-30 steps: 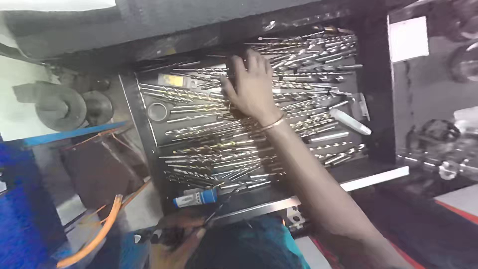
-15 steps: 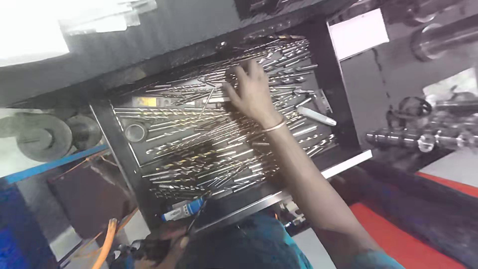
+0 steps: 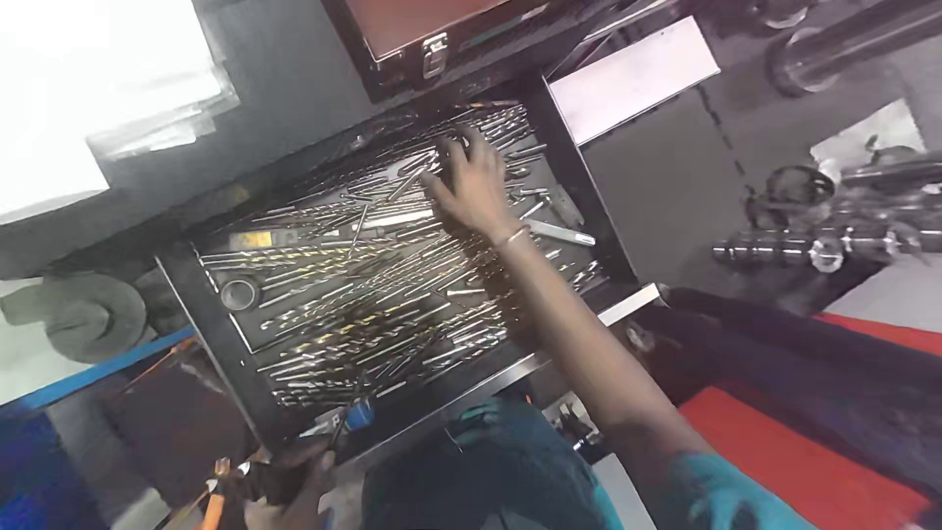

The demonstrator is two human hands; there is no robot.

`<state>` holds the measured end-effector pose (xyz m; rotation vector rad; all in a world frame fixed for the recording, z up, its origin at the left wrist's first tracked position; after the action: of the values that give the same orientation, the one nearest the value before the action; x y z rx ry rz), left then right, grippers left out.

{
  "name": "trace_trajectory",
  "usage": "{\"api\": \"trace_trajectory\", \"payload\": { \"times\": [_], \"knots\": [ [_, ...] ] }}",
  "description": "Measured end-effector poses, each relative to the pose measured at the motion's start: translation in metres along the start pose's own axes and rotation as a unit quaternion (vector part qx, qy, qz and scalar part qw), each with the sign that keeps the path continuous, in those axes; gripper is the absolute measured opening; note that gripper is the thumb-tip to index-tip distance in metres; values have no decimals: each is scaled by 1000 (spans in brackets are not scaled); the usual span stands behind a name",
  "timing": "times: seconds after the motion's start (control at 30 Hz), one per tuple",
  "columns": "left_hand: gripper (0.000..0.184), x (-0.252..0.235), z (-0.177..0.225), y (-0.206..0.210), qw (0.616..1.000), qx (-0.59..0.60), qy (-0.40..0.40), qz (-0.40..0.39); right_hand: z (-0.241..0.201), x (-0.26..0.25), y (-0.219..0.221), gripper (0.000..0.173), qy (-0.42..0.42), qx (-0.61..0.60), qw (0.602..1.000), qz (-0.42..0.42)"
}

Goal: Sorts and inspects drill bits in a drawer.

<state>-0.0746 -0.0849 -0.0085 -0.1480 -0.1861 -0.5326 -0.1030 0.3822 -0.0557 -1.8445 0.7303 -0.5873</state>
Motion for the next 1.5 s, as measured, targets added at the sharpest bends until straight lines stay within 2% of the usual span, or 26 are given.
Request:
{"api": "trace_trajectory", "payload": {
  "times": [0.1, 0.2, 0.27, 0.4, 0.43, 0.53, 0.6, 0.77, 0.9, 1.03, 1.1, 1.13, 1.2, 1.27, 1.33, 1.4, 1.5],
  "knots": [
    [24, 1, 4, 6, 997, -30, -31, 57, -1, -5, 5, 83, -10, 67, 997, -47],
    [21, -3, 12, 15, 996, -33, -46, 69, -4, -5, 3, 88, -25, 59, 994, -94],
    [20, -3, 13, 17, 995, -31, -50, 85, 2, -6, -9, 81, -44, 26, 993, -107],
    [18, -2, 14, 24, 990, -36, -37, 131, 33, -17, -49, 38, -58, -83, 995, -11],
    [19, -2, 14, 25, 989, -34, -27, 142, 43, -26, -55, 33, -53, -84, 995, -5],
    [19, -1, 12, 28, 986, -34, 3, 166, 67, -63, -49, 25, -64, -34, 997, 4],
    [19, -1, 12, 31, 983, -49, 6, 178, 67, -76, -50, 21, -91, 4, 995, -30],
    [21, -1, 8, 31, 974, -62, 12, 218, 50, -84, -59, 17, -99, 99, 981, -132],
    [20, 0, 0, 28, 970, -49, 14, 238, 55, -81, -62, 17, -127, 122, 976, -129],
    [20, -2, 4, 32, 966, -46, 35, 253, 64, -71, -68, 24, -187, 42, 978, -80],
    [20, -1, 9, 39, 962, -41, 32, 266, 66, -52, -85, 26, -186, -80, 976, -84],
    [20, -2, 12, 47, 961, -29, 27, 273, 66, -38, -97, 25, -157, -161, 969, -101],
    [18, -7, 20, 72, 958, 6, 27, 285, 64, -6, -117, 22, -69, -350, 919, -168],
    [13, -16, 32, 107, 958, 63, 29, 277, 58, 21, -130, 19, 2, -531, 813, -237],
    [12, -27, 51, 143, 958, 121, 38, 257, 51, 45, -142, 23, 40, -636, 717, -282],
    [11, -40, 69, 173, 956, 174, 56, 228, 46, 63, -156, 23, 49, -677, 673, -294],
    [17, -51, 96, 208, 958, 214, 73, 176, 42, 85, -173, 21, 36, -704, 643, -301]
  ]
}}
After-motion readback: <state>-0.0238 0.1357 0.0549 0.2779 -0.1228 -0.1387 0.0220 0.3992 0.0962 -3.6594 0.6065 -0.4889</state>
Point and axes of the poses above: each hand's wrist, its own x-axis away from the middle knuckle, its own y-axis out of the palm, z = x × y, the point moved 4 cm from there along -x, towards the middle knuckle, and after that the axes turned 7 degrees about y, right-handed, at the moved point
